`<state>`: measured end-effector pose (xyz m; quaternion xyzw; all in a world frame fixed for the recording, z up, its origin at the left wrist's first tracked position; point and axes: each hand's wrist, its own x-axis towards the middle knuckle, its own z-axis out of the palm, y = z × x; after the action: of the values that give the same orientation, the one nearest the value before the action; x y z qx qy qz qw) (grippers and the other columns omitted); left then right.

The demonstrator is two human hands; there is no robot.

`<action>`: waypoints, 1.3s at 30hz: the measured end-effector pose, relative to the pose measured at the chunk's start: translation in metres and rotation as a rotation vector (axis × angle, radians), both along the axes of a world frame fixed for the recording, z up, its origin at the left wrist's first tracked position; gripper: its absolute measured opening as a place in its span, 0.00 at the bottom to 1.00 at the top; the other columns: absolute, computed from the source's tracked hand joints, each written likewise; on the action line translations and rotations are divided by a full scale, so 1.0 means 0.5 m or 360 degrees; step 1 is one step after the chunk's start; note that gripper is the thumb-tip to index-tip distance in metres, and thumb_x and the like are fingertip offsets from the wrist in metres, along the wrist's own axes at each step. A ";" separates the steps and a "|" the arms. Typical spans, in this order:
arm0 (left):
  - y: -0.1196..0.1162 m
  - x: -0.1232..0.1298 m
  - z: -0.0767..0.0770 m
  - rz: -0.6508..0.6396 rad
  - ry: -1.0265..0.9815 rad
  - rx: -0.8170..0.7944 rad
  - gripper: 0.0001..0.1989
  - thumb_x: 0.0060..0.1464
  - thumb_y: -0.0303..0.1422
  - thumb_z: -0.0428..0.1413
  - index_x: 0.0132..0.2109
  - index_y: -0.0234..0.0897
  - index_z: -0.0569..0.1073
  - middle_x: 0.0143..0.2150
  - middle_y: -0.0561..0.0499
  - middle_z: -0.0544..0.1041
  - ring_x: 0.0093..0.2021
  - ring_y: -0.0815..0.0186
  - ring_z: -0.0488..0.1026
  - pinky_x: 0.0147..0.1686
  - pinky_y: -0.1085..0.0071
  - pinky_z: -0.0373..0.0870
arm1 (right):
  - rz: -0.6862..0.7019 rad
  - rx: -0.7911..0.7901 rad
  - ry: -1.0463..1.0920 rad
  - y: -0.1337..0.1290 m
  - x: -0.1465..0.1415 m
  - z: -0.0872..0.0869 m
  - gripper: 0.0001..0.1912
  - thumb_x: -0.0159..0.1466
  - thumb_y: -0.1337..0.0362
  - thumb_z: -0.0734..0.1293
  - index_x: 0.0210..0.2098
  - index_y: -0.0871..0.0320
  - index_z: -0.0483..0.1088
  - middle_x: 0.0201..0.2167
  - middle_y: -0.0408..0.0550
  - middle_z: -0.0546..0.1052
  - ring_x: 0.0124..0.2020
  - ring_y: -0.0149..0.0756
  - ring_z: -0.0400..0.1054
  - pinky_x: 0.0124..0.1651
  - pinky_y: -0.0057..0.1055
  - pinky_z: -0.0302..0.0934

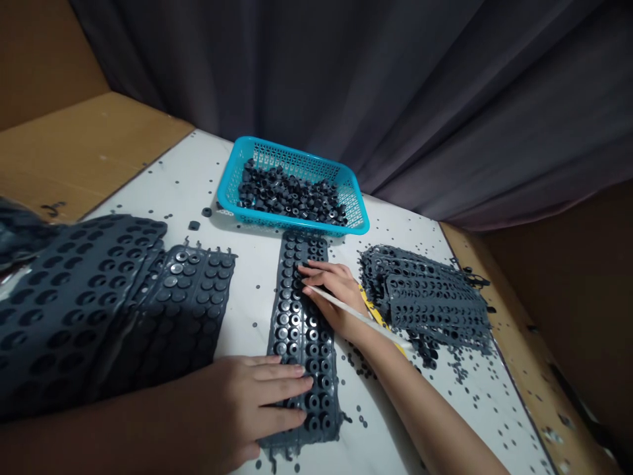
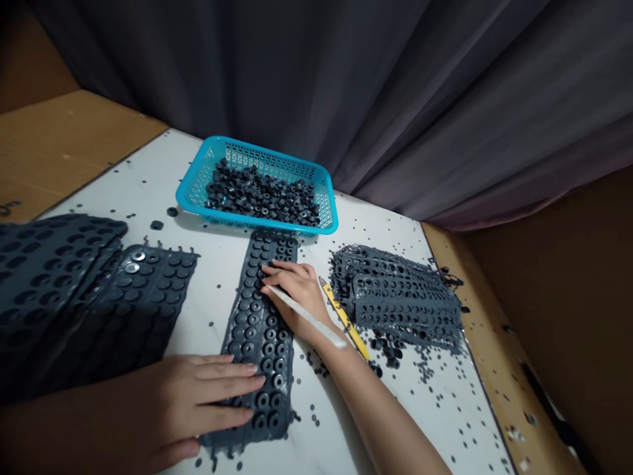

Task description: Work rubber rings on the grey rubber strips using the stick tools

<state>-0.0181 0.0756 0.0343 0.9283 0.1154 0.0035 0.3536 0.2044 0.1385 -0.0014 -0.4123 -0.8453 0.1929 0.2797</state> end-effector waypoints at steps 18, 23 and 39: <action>-0.025 -0.003 -0.110 0.0136 -0.0480 0.0648 0.17 0.67 0.38 0.40 0.54 0.41 0.69 0.60 0.50 0.69 0.60 0.64 0.65 0.57 0.68 0.64 | -0.0192 0.0270 0.0029 0.062 0.023 -0.013 0.05 0.67 0.65 0.62 0.36 0.56 0.70 0.41 0.49 0.79 0.44 0.38 0.72 0.46 0.36 0.62; -0.024 -0.003 -0.150 0.0110 -0.0515 0.0796 0.15 0.66 0.37 0.44 0.56 0.45 0.67 0.59 0.55 0.69 0.59 0.68 0.66 0.55 0.71 0.67 | 0.0003 -0.0094 0.0340 0.049 0.011 -0.006 0.02 0.64 0.64 0.66 0.35 0.55 0.70 0.43 0.48 0.78 0.47 0.38 0.71 0.50 0.38 0.63; -0.040 0.016 -0.137 0.0371 -0.0690 0.0822 0.08 0.61 0.35 0.53 0.36 0.42 0.75 0.45 0.62 0.79 0.51 0.73 0.72 0.54 0.79 0.66 | -0.0148 0.0617 -0.0285 0.067 0.026 -0.056 0.08 0.68 0.67 0.59 0.39 0.55 0.70 0.48 0.50 0.77 0.43 0.36 0.71 0.44 0.34 0.57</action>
<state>-0.0103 0.0558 -0.0340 0.9453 0.1382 0.2697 0.1206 0.2173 0.1720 -0.0294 -0.4049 -0.8681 -0.0239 0.2862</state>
